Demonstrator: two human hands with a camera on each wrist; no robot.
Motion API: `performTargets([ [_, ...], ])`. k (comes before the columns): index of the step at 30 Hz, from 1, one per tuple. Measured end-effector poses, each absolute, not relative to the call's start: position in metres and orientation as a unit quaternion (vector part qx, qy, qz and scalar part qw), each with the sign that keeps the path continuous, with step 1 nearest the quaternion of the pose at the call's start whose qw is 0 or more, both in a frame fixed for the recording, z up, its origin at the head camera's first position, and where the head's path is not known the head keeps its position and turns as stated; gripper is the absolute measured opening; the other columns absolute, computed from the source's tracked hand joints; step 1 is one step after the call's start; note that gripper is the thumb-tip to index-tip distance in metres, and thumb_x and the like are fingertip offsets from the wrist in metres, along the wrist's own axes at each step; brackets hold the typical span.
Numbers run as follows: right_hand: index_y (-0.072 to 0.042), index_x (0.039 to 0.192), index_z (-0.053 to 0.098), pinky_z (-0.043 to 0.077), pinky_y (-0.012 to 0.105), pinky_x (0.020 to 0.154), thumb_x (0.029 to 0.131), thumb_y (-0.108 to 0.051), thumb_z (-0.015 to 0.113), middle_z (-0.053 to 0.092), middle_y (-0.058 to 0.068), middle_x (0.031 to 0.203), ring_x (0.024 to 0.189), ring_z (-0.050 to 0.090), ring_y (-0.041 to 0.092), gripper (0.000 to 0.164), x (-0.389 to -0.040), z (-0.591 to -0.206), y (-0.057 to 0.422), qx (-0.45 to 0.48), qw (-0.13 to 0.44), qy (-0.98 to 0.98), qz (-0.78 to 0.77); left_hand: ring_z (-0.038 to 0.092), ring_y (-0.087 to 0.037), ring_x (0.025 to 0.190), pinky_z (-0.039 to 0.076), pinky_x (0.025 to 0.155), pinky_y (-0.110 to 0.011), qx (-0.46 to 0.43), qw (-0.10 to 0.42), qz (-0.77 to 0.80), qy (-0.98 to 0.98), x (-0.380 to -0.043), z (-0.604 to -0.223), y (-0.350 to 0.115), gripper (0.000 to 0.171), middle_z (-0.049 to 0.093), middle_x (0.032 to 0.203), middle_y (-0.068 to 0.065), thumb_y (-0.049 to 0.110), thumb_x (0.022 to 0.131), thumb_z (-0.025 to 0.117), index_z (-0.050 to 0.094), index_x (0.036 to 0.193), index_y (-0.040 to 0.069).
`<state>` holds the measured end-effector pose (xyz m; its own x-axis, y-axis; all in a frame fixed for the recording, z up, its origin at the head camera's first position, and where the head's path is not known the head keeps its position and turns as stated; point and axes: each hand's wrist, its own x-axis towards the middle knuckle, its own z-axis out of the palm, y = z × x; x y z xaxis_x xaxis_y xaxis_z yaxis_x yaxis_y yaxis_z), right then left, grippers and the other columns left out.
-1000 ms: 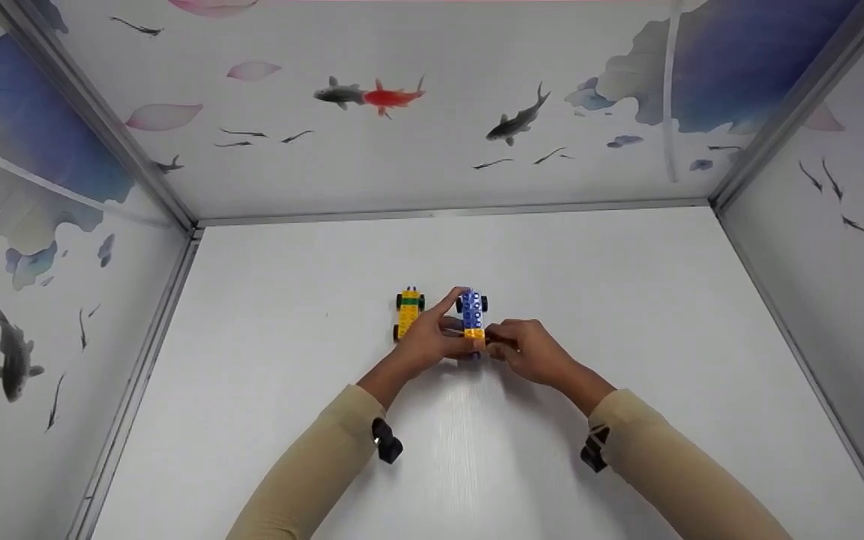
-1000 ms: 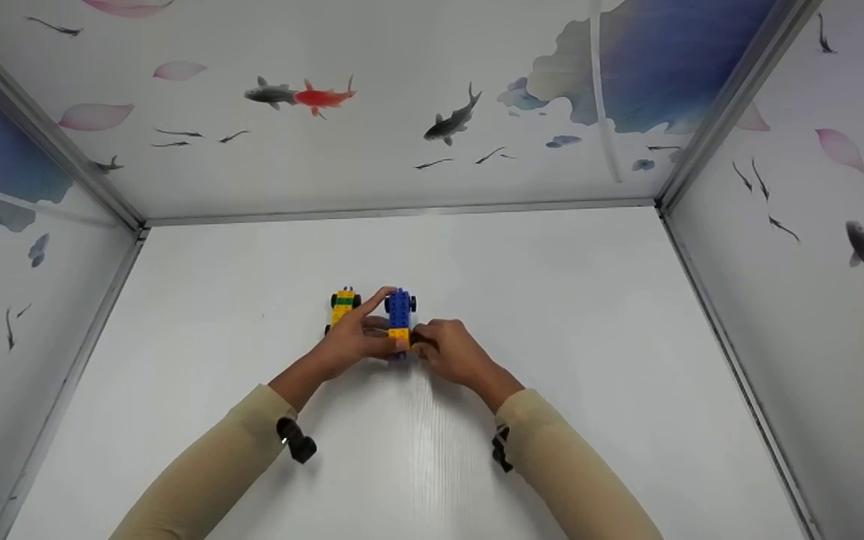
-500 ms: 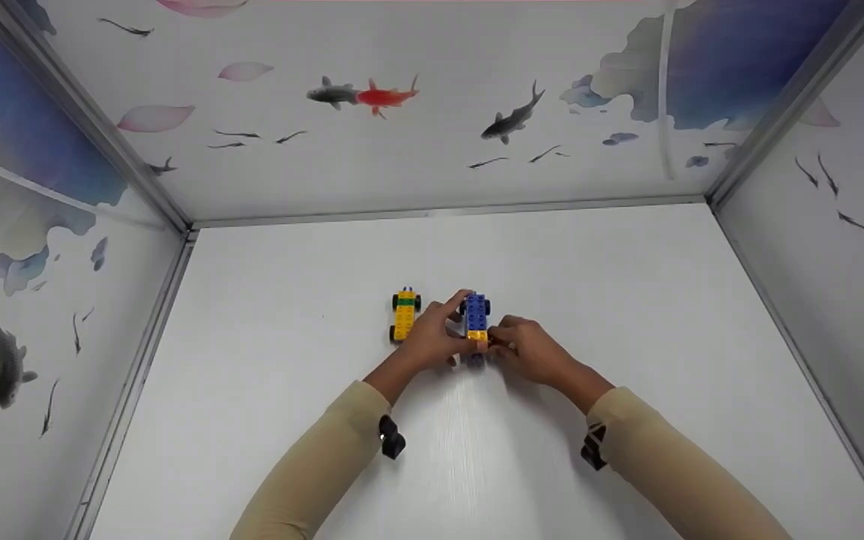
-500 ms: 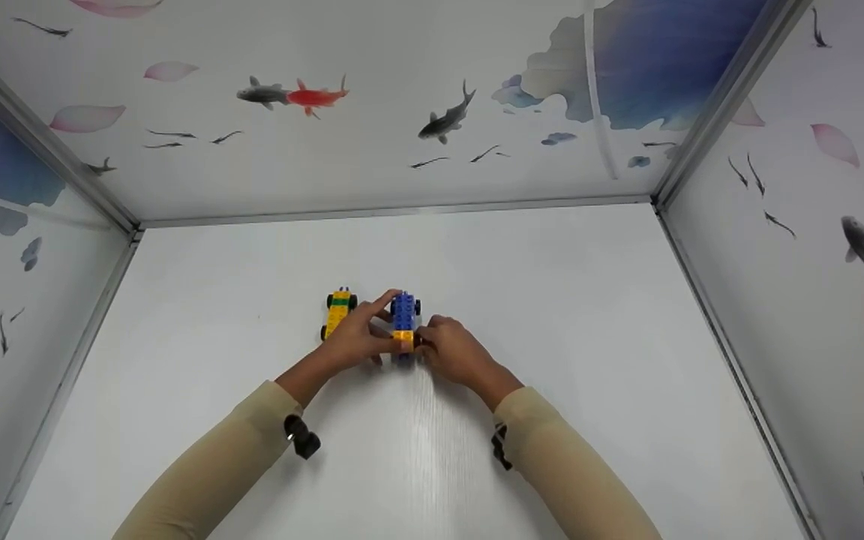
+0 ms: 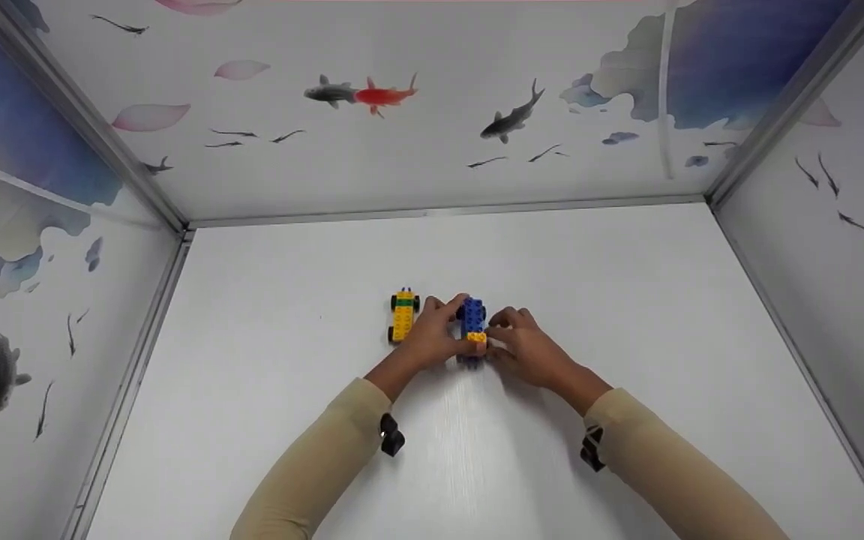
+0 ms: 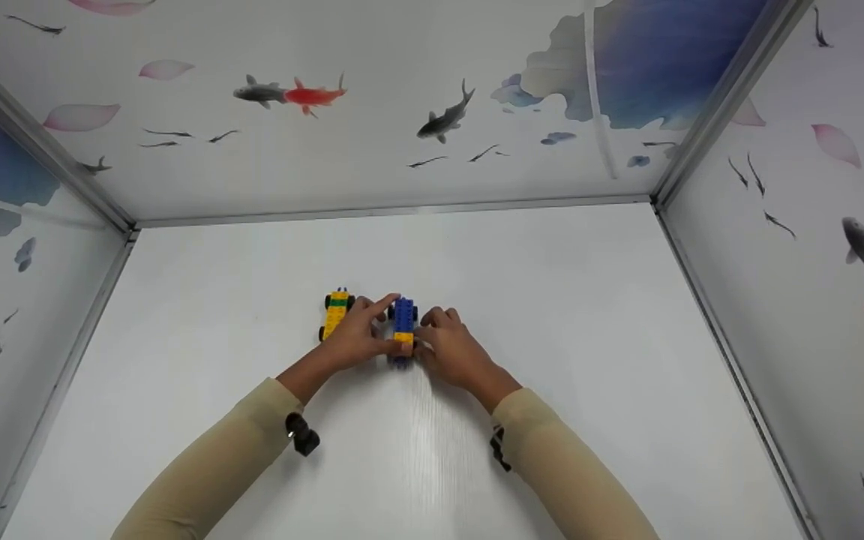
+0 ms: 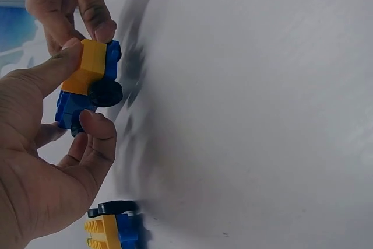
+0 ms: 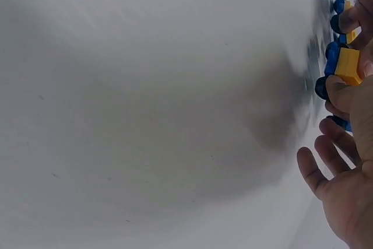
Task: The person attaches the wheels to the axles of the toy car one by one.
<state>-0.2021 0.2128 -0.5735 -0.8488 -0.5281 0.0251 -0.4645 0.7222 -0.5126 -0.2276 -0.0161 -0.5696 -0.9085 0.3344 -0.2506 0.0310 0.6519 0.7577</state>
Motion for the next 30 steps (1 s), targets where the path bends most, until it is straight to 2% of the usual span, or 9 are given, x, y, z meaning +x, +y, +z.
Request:
performTargets([
  [5,-0.002,0.156,0.061,0.056,0.058,0.115,0.107,-0.019,0.074,0.053,0.022,0.160,0.142,0.052,0.042,0.053,-0.2031,-0.5692,0.2088,-0.253,0.065,0.933,-0.248,0.054,-0.028,0.122,0.055,0.118,-0.047,0.090,0.194,0.399,0.892,-0.2292,-0.5710,-0.0157,0.102,0.050,0.140,-0.016,0.049,0.092,0.090,0.036,0.175,0.023],
  [10,-0.011,0.169,0.046,0.052,0.059,0.122,0.106,-0.021,0.076,0.039,0.016,0.176,0.154,0.046,0.042,0.071,-0.2050,-0.5693,0.2080,-0.249,0.087,0.930,-0.254,0.054,-0.029,0.126,0.051,0.124,-0.049,0.083,0.202,0.396,0.892,-0.2286,-0.5708,-0.0155,0.103,0.050,0.145,-0.017,0.050,0.093,0.089,0.034,0.175,0.023],
  [16,-0.011,0.170,0.044,0.050,0.062,0.123,0.104,-0.021,0.078,0.034,0.018,0.180,0.158,0.043,0.045,0.075,-0.2057,-0.5729,0.2087,-0.277,0.101,0.921,-0.256,0.053,-0.033,0.140,0.045,0.130,-0.052,0.084,0.208,0.392,0.892,-0.2283,-0.5717,-0.0161,0.102,0.045,0.159,-0.019,0.052,0.094,0.087,0.033,0.176,0.024],
  [30,-0.012,0.170,0.045,0.049,0.063,0.123,0.107,-0.021,0.075,0.035,0.017,0.180,0.156,0.044,0.045,0.071,-0.2056,-0.5730,0.2082,-0.266,0.106,0.922,-0.260,0.052,-0.033,0.150,0.042,0.132,-0.051,0.094,0.206,0.381,0.897,-0.2258,-0.5731,-0.0156,0.101,0.043,0.166,-0.019,0.054,0.099,0.082,0.028,0.177,0.018],
])
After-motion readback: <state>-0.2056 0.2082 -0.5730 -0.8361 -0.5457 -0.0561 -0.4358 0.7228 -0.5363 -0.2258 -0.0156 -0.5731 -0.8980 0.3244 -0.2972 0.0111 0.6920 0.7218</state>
